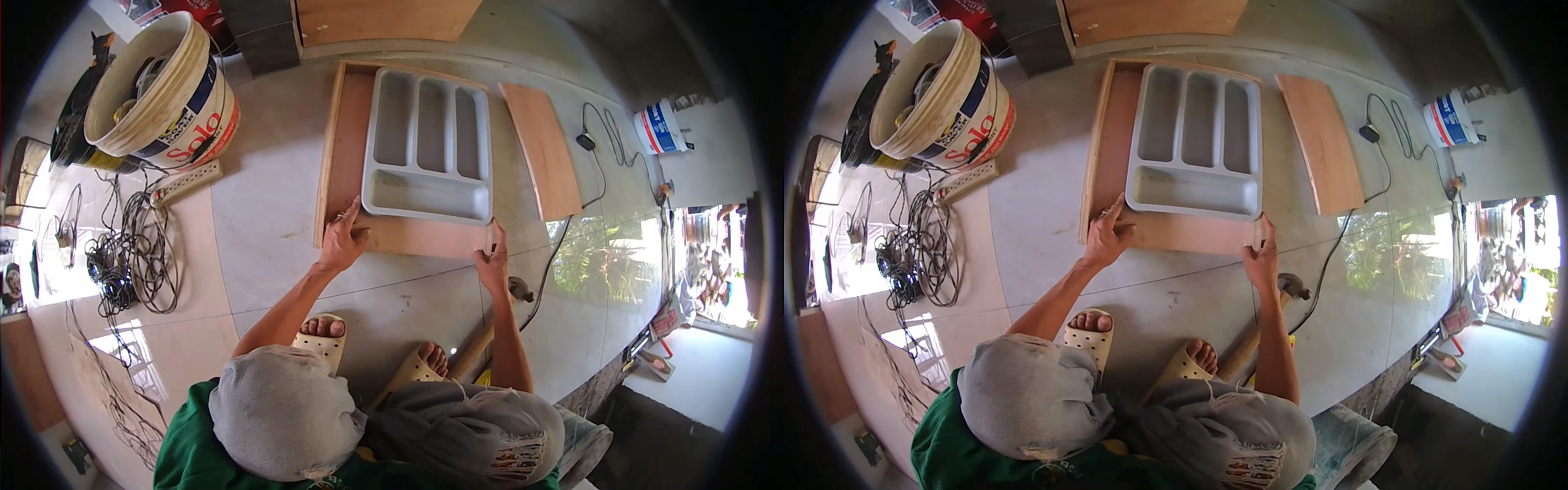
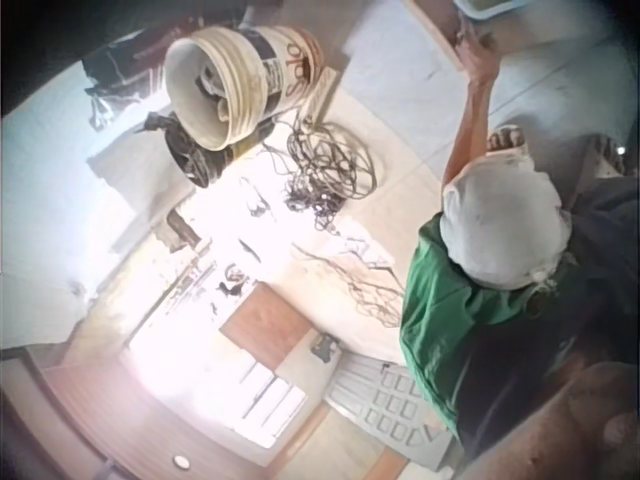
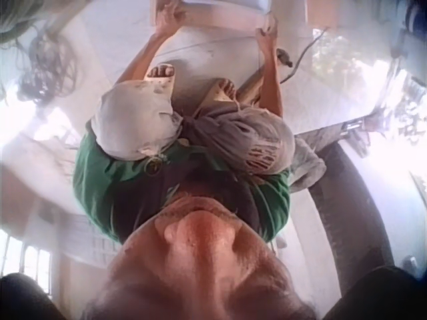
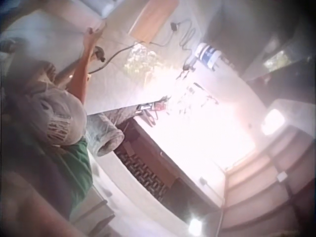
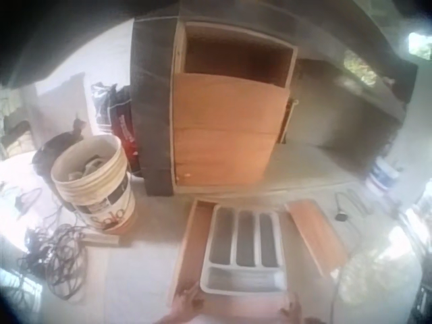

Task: The person hammers nails into a wooden drawer frame using a hammer and places a plastic cutlery organizer into the frame.

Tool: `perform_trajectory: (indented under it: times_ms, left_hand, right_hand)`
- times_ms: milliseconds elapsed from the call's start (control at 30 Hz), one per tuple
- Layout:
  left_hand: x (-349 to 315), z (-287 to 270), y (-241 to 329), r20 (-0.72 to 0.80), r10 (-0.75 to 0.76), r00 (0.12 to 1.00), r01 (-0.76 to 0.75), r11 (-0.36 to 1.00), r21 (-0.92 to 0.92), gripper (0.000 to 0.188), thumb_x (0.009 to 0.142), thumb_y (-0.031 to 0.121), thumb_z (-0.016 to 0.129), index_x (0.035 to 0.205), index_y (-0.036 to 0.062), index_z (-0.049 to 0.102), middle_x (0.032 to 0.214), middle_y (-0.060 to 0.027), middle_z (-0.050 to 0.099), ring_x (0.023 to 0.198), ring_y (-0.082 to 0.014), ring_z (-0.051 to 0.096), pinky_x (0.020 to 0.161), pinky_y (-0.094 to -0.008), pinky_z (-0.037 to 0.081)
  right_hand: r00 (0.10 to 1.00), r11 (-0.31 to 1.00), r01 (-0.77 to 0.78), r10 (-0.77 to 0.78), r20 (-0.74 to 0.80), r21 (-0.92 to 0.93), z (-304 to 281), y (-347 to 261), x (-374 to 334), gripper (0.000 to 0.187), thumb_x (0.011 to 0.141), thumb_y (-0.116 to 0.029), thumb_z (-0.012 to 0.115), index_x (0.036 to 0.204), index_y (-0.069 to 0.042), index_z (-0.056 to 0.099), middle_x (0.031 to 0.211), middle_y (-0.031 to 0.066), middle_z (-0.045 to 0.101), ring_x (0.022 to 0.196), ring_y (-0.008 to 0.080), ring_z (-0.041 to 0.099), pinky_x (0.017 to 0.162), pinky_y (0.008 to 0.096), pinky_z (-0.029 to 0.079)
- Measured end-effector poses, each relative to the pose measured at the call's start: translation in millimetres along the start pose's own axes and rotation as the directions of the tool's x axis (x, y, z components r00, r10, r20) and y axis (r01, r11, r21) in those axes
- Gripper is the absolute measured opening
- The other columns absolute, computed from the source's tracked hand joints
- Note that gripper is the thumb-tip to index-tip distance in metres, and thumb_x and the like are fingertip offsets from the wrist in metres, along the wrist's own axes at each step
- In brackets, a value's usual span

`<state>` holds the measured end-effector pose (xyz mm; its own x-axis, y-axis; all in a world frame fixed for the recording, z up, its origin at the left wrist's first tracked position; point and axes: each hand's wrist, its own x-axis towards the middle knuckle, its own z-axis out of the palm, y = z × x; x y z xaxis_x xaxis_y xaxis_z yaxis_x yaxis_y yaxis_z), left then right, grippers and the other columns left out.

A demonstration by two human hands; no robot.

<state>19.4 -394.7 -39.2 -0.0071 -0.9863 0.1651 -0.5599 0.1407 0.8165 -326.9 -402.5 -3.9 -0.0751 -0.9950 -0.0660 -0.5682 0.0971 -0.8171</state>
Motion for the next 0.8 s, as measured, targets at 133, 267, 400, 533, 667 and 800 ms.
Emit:
perform_trajectory:
  times_ms: [133,267,400,533,667,800]
  left_hand:
    - [0,-1,-4,-0.051,0.105,0.993,-0.104,0.994,0.027,0.077,0.071,0.003,0.071,0.142,0.0010,0.041,0.088,-0.0223,0.063,0.080,-0.0372,0.061,0.079,-0.0434,0.051]
    - [1,2,-2,-0.057,0.119,0.991,-0.117,0.992,0.039,0.076,0.072,0.002,0.071,0.142,0.0009,0.041,0.086,-0.0212,0.062,0.078,-0.0362,0.060,0.080,-0.0429,0.050]
    - [0,1,-5,-0.042,0.116,0.992,-0.114,0.992,0.051,0.077,0.072,0.002,0.071,0.143,0.0007,0.040,0.088,-0.0223,0.063,0.079,-0.0372,0.060,0.081,-0.0438,0.050]
    - [0,2,-3,-0.042,0.135,0.990,-0.134,0.991,0.030,0.078,0.072,0.002,0.070,0.144,0.0009,0.038,0.093,-0.0243,0.064,0.081,-0.0397,0.060,0.084,-0.0451,0.048]
    - [-1,0,-4,-0.026,0.105,0.994,-0.105,0.994,0.029,0.077,0.073,0.002,0.069,0.143,0.0000,0.038,0.097,-0.0253,0.064,0.084,-0.0401,0.060,0.088,-0.0455,0.047]
    - [1,2,-3,-0.032,0.120,0.992,-0.119,0.992,0.041,0.077,0.073,0.002,0.068,0.143,-0.0006,0.038,0.100,-0.0253,0.064,0.085,-0.0391,0.060,0.088,-0.0455,0.047]
  right_hand:
    - [0.999,0.999,0.045,-0.045,-0.022,-0.028,1,1,-1,0.072,0.079,0.000,0.057,0.145,-0.016,0.033,0.129,0.0161,0.056,0.097,0.0226,0.064,0.079,0.0321,0.053]
    - [0.983,0.983,0.157,-0.164,-0.076,-0.090,3,9,0,0.072,0.078,0.001,0.058,0.145,-0.013,0.033,0.125,0.0155,0.058,0.091,0.0202,0.065,0.077,0.0306,0.053]
    - [0.993,0.992,0.107,-0.110,-0.047,-0.073,2,9,0,0.073,0.077,0.002,0.058,0.145,-0.012,0.033,0.127,0.0150,0.057,0.088,0.0182,0.064,0.074,0.0289,0.053]
    - [0.995,0.995,0.088,-0.090,-0.048,-0.041,2,11,1,0.074,0.077,0.002,0.058,0.145,-0.012,0.033,0.127,0.0148,0.057,0.087,0.0171,0.064,0.073,0.0283,0.053]
    - [0.997,0.997,0.075,-0.075,-0.037,0.008,5,10,1,0.074,0.077,0.002,0.059,0.145,-0.012,0.033,0.128,0.0158,0.056,0.092,0.0199,0.064,0.076,0.0301,0.053]
    - [0.981,0.981,0.179,-0.183,-0.062,-0.075,4,18,5,0.074,0.078,0.002,0.059,0.145,-0.013,0.032,0.130,0.0165,0.055,0.103,0.0242,0.063,0.081,0.0318,0.053]
